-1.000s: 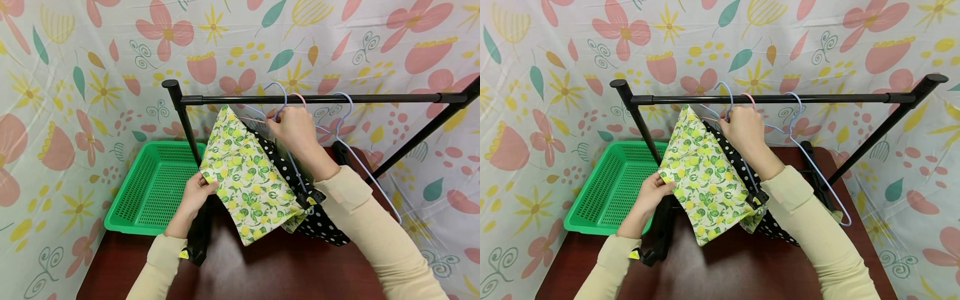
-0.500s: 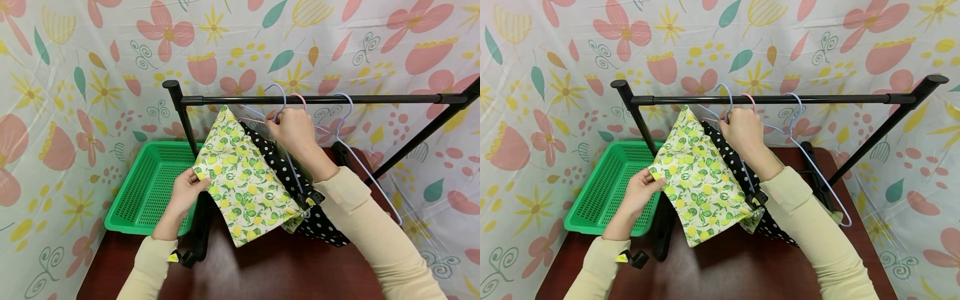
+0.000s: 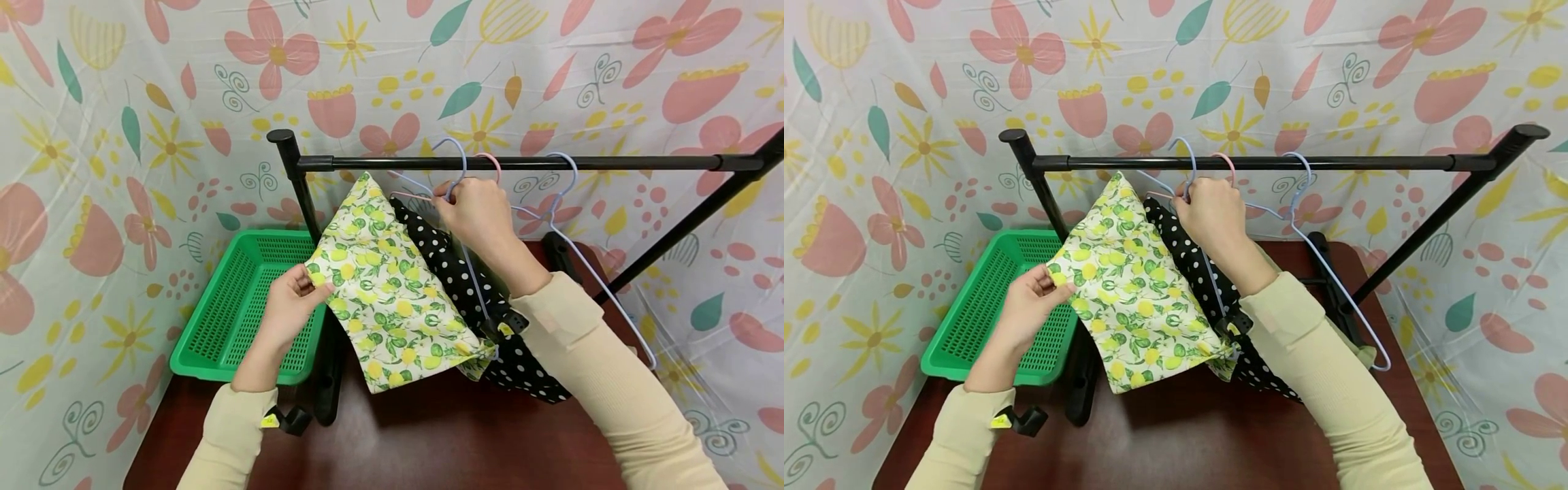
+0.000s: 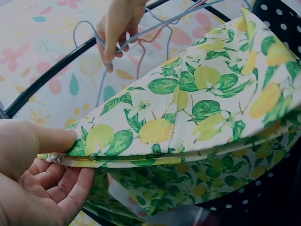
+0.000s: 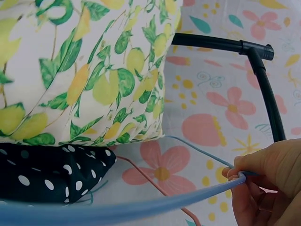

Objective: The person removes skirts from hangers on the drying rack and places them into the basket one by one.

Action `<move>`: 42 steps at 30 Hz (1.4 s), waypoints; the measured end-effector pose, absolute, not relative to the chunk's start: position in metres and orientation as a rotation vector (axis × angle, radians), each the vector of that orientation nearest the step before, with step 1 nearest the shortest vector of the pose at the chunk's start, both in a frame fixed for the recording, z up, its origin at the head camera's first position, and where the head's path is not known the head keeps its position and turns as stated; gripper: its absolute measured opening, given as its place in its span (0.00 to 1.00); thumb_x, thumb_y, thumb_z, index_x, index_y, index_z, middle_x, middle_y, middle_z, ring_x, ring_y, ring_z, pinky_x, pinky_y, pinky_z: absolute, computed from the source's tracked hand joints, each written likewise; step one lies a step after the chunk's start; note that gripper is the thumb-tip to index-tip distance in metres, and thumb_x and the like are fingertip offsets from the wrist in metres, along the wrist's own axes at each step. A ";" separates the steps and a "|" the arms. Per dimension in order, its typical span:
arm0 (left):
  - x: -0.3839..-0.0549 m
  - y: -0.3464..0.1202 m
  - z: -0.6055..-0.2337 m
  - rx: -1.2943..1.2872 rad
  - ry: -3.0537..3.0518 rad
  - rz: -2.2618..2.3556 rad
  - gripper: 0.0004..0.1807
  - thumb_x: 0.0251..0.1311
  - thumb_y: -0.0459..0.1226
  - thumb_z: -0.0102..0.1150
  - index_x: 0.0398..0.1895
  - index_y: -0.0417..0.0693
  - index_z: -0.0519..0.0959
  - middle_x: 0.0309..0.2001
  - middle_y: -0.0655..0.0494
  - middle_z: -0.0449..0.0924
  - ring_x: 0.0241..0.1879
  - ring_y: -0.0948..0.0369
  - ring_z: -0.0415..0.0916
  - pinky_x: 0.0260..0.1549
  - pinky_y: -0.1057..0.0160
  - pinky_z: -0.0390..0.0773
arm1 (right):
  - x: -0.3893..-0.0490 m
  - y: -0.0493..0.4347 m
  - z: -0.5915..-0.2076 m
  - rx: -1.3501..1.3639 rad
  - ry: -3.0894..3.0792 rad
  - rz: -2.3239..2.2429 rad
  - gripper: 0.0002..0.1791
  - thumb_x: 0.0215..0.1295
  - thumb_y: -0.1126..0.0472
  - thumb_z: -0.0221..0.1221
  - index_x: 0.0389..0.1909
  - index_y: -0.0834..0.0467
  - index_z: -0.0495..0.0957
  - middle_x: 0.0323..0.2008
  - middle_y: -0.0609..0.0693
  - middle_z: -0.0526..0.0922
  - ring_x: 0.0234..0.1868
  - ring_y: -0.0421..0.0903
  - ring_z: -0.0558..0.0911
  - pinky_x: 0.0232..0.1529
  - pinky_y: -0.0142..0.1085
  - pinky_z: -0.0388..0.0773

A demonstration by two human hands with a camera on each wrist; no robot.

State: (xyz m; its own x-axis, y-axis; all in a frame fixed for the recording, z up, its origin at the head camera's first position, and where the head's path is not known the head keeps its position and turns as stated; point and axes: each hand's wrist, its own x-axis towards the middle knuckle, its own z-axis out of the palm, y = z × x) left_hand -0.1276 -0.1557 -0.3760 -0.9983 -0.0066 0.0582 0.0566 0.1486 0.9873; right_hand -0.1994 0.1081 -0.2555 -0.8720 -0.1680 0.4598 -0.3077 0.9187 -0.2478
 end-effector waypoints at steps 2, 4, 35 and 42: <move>-0.126 -0.157 -0.372 -0.067 -2.344 -2.000 0.14 0.57 0.34 0.61 0.28 0.39 0.64 0.24 0.54 0.68 0.26 0.60 0.64 0.27 0.67 0.68 | -0.199 0.108 -0.255 0.343 -2.642 0.436 0.28 0.61 0.56 0.55 0.02 0.54 0.62 0.06 0.48 0.62 0.12 0.47 0.62 0.16 0.36 0.56; -0.124 -0.158 -0.369 -0.074 -2.345 -1.980 0.15 0.57 0.34 0.61 0.27 0.39 0.63 0.23 0.53 0.66 0.25 0.60 0.62 0.26 0.66 0.66 | -0.199 0.107 -0.256 0.351 -2.642 0.434 0.28 0.61 0.57 0.55 0.02 0.54 0.62 0.07 0.48 0.63 0.12 0.46 0.61 0.15 0.36 0.55; -0.109 -0.169 -0.332 -0.139 -2.228 -1.820 0.12 0.54 0.34 0.63 0.32 0.38 0.68 0.29 0.62 0.78 0.31 0.61 0.74 0.31 0.69 0.74 | -0.200 0.108 -0.260 0.380 -2.659 0.416 0.26 0.61 0.55 0.57 0.03 0.54 0.68 0.11 0.52 0.76 0.12 0.49 0.67 0.16 0.36 0.56; -0.107 -0.175 -0.329 -0.144 -2.179 -1.790 0.09 0.53 0.33 0.64 0.34 0.39 0.74 0.30 0.62 0.81 0.31 0.62 0.76 0.31 0.69 0.75 | -0.201 0.108 -0.264 0.397 -2.676 0.455 0.24 0.61 0.56 0.56 0.05 0.53 0.69 0.21 0.53 0.82 0.14 0.50 0.70 0.16 0.36 0.57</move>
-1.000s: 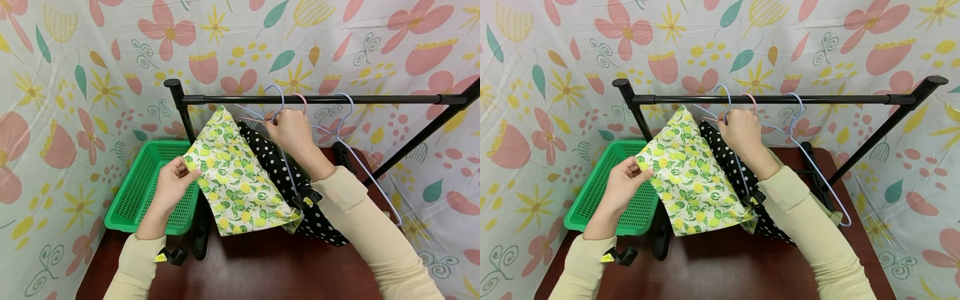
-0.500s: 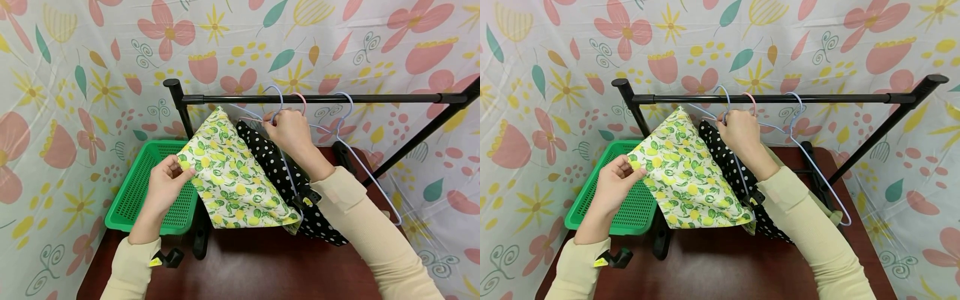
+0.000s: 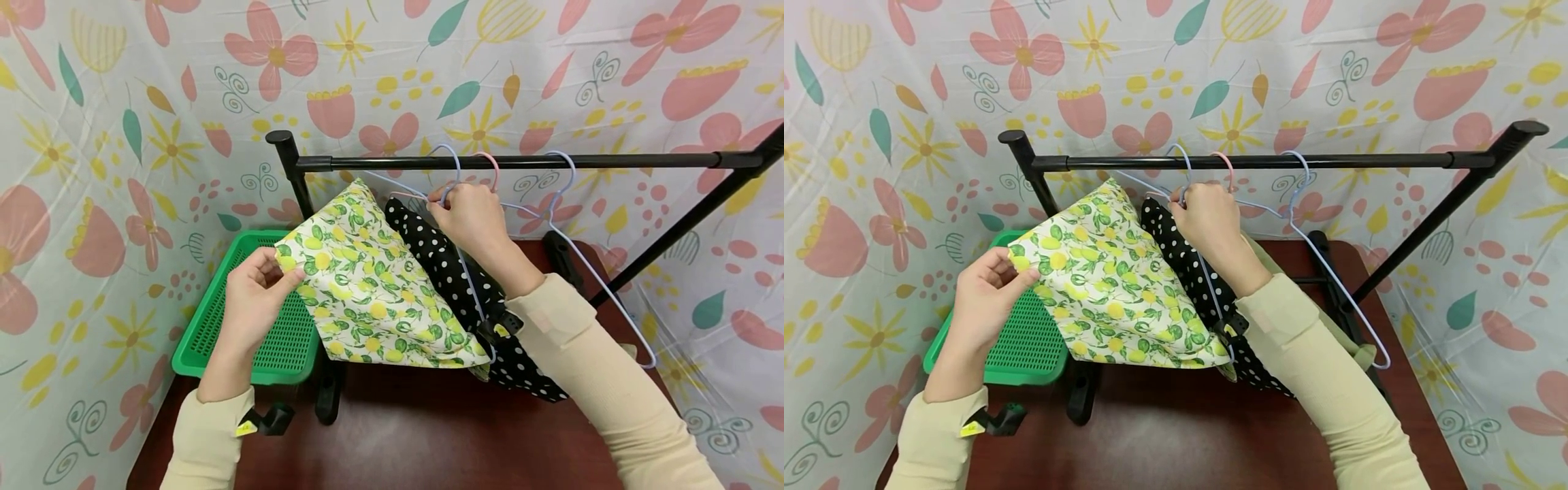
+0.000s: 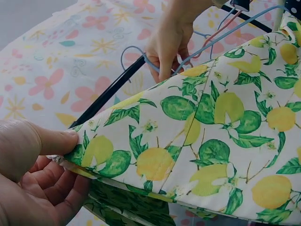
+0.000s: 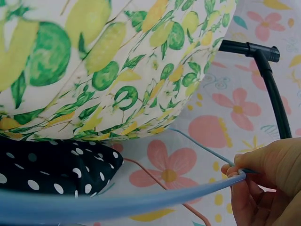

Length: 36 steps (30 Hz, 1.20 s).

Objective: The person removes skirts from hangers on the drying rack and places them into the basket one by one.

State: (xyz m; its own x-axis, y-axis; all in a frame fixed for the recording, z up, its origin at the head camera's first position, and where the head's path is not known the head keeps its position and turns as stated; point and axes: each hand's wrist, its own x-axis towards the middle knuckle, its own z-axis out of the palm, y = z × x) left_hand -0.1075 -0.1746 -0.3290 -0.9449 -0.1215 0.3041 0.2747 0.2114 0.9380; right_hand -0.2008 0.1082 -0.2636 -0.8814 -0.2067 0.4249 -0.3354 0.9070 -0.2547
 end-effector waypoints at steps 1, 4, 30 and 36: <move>-0.107 -0.176 -0.329 -0.142 -2.174 -1.789 0.09 0.53 0.33 0.64 0.35 0.40 0.74 0.31 0.61 0.81 0.31 0.63 0.76 0.31 0.69 0.75 | -0.201 0.108 -0.264 0.402 -2.671 0.461 0.24 0.61 0.56 0.56 0.05 0.53 0.70 0.23 0.53 0.84 0.15 0.50 0.71 0.15 0.36 0.57; -0.107 -0.178 -0.328 -0.138 -2.152 -1.788 0.09 0.53 0.33 0.64 0.35 0.41 0.75 0.30 0.58 0.81 0.30 0.62 0.76 0.29 0.69 0.75 | -0.200 0.108 -0.264 0.410 -2.662 0.461 0.23 0.61 0.57 0.56 0.05 0.54 0.71 0.25 0.53 0.84 0.15 0.51 0.72 0.15 0.36 0.57; -0.101 -0.192 -0.320 -0.186 -1.959 -1.680 0.08 0.51 0.28 0.63 0.35 0.36 0.78 0.28 0.59 0.81 0.26 0.64 0.76 0.25 0.72 0.75 | -0.199 0.109 -0.267 0.439 -2.653 0.489 0.26 0.63 0.59 0.54 0.03 0.53 0.66 0.22 0.56 0.83 0.11 0.46 0.65 0.13 0.33 0.51; -0.103 -0.198 -0.321 -0.136 -1.928 -1.677 0.07 0.51 0.28 0.64 0.34 0.36 0.79 0.27 0.60 0.80 0.26 0.64 0.76 0.26 0.73 0.75 | -0.198 0.109 -0.267 0.425 -2.650 0.458 0.26 0.63 0.57 0.54 0.03 0.53 0.66 0.13 0.54 0.75 0.11 0.47 0.65 0.13 0.34 0.52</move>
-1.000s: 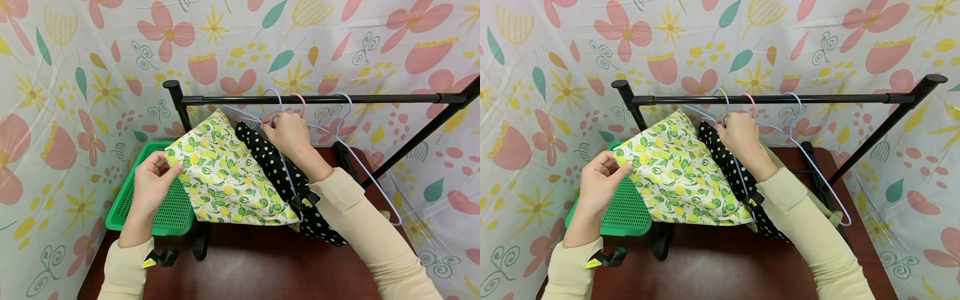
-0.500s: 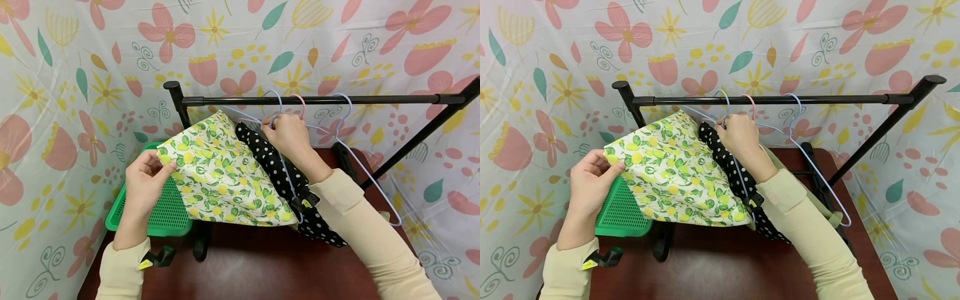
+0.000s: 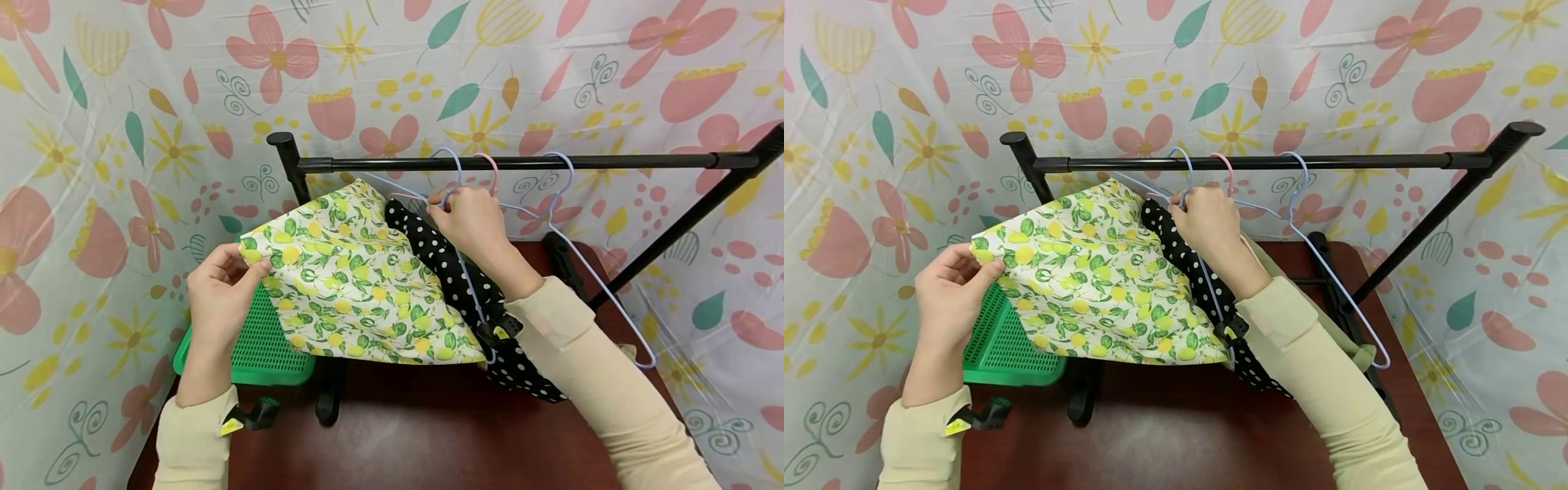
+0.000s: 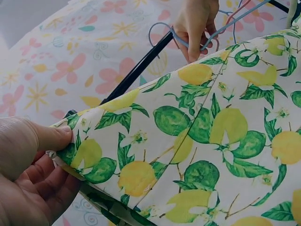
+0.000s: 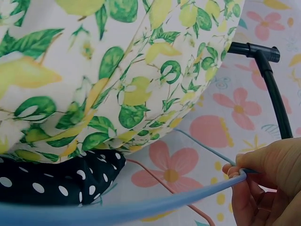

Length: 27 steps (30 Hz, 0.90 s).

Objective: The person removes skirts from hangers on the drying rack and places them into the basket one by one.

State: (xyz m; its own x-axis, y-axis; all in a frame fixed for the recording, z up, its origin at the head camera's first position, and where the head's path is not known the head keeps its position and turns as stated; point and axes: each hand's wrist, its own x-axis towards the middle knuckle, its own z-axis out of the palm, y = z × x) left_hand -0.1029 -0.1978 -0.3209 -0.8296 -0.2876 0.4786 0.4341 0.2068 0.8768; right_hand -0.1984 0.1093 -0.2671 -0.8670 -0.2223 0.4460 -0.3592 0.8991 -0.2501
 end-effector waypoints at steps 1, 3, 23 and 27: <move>-0.103 -0.199 -0.321 -0.132 -1.920 -1.684 0.07 0.51 0.28 0.64 0.34 0.36 0.79 0.27 0.60 0.80 0.26 0.64 0.76 0.26 0.73 0.75 | -0.198 0.109 -0.267 0.422 -2.649 0.453 0.26 0.63 0.57 0.54 0.03 0.53 0.65 0.11 0.53 0.72 0.12 0.48 0.65 0.13 0.34 0.52; -0.104 -0.201 -0.321 -0.133 -1.901 -1.696 0.07 0.50 0.27 0.64 0.34 0.35 0.79 0.27 0.59 0.80 0.26 0.63 0.76 0.26 0.73 0.75 | -0.198 0.110 -0.268 0.422 -2.646 0.446 0.26 0.63 0.57 0.54 0.04 0.53 0.66 0.10 0.52 0.71 0.12 0.48 0.66 0.13 0.34 0.53; -0.109 -0.209 -0.315 -0.080 -1.977 -1.522 0.07 0.50 0.26 0.64 0.31 0.31 0.77 0.53 0.57 0.71 0.39 0.66 0.77 0.30 0.73 0.75 | -0.197 0.111 -0.267 0.428 -2.660 0.479 0.23 0.62 0.55 0.56 0.06 0.53 0.75 0.30 0.51 0.86 0.09 0.47 0.65 0.13 0.33 0.49; -0.110 -0.210 -0.315 -0.089 -1.975 -1.544 0.05 0.51 0.26 0.62 0.32 0.34 0.77 0.51 0.56 0.76 0.38 0.66 0.78 0.29 0.74 0.75 | -0.197 0.111 -0.267 0.425 -2.659 0.477 0.24 0.62 0.55 0.57 0.05 0.53 0.73 0.32 0.50 0.86 0.09 0.46 0.64 0.12 0.33 0.48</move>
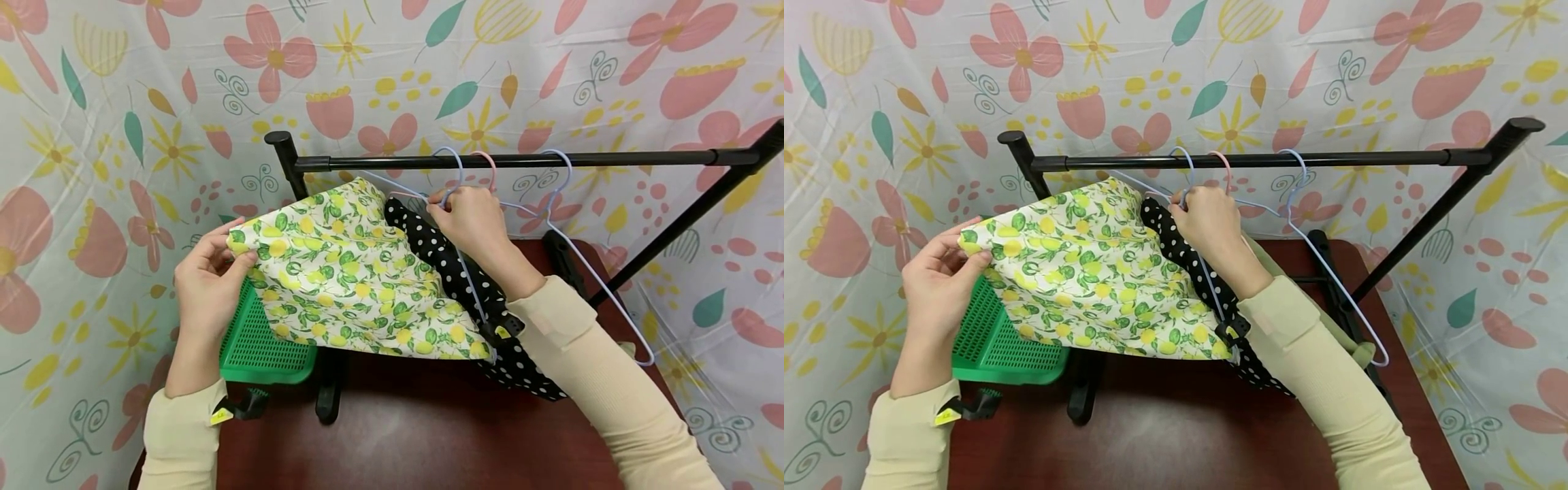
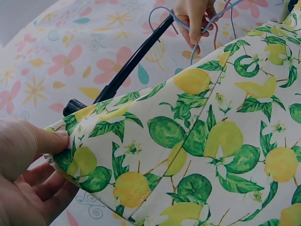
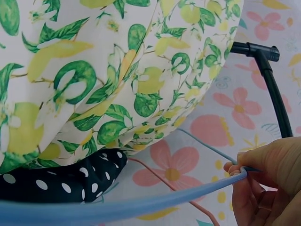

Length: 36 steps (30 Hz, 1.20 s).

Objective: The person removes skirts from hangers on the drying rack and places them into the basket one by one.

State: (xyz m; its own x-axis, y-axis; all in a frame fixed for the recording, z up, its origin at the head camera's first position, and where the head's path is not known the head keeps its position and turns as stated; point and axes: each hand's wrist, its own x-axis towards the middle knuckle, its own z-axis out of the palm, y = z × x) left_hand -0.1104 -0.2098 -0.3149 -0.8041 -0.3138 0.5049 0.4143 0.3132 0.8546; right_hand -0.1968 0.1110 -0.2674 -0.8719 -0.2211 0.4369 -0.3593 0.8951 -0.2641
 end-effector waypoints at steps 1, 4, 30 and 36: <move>-0.111 -0.210 -0.315 -0.089 -1.973 -1.545 0.06 0.51 0.26 0.62 0.33 0.35 0.77 0.48 0.56 0.78 0.36 0.66 0.78 0.28 0.75 0.75 | -0.197 0.111 -0.267 0.425 -2.658 0.476 0.24 0.62 0.55 0.57 0.05 0.53 0.73 0.32 0.50 0.86 0.09 0.46 0.64 0.12 0.33 0.48; -0.112 -0.212 -0.314 -0.078 -1.960 -1.551 0.08 0.51 0.25 0.62 0.36 0.36 0.79 0.37 0.60 0.80 0.28 0.66 0.77 0.26 0.75 0.75 | -0.197 0.111 -0.267 0.429 -2.655 0.477 0.24 0.62 0.55 0.56 0.05 0.52 0.73 0.31 0.50 0.86 0.09 0.46 0.63 0.12 0.33 0.48; -0.120 -0.232 -0.301 -0.059 -1.960 -1.429 0.15 0.49 0.23 0.61 0.40 0.44 0.74 0.25 0.68 0.78 0.22 0.67 0.67 0.22 0.73 0.67 | -0.197 0.115 -0.268 0.434 -2.644 0.496 0.29 0.61 0.56 0.56 0.01 0.53 0.60 0.03 0.45 0.57 0.09 0.43 0.55 0.14 0.33 0.47; -0.122 -0.232 -0.295 0.033 -2.067 -1.337 0.14 0.52 0.29 0.63 0.43 0.45 0.81 0.24 0.68 0.75 0.24 0.69 0.69 0.25 0.76 0.69 | -0.196 0.115 -0.267 0.442 -2.644 0.510 0.29 0.61 0.56 0.56 0.01 0.53 0.58 0.03 0.43 0.54 0.10 0.43 0.54 0.14 0.33 0.47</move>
State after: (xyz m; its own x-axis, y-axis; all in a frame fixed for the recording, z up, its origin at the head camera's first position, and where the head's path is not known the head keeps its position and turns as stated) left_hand -0.1218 -0.2318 -0.2953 -0.7776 -0.3610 0.5148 0.3215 0.4754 0.8189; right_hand -0.1958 0.1155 -0.2668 -0.8657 -0.2258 0.4469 -0.3757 0.8829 -0.2817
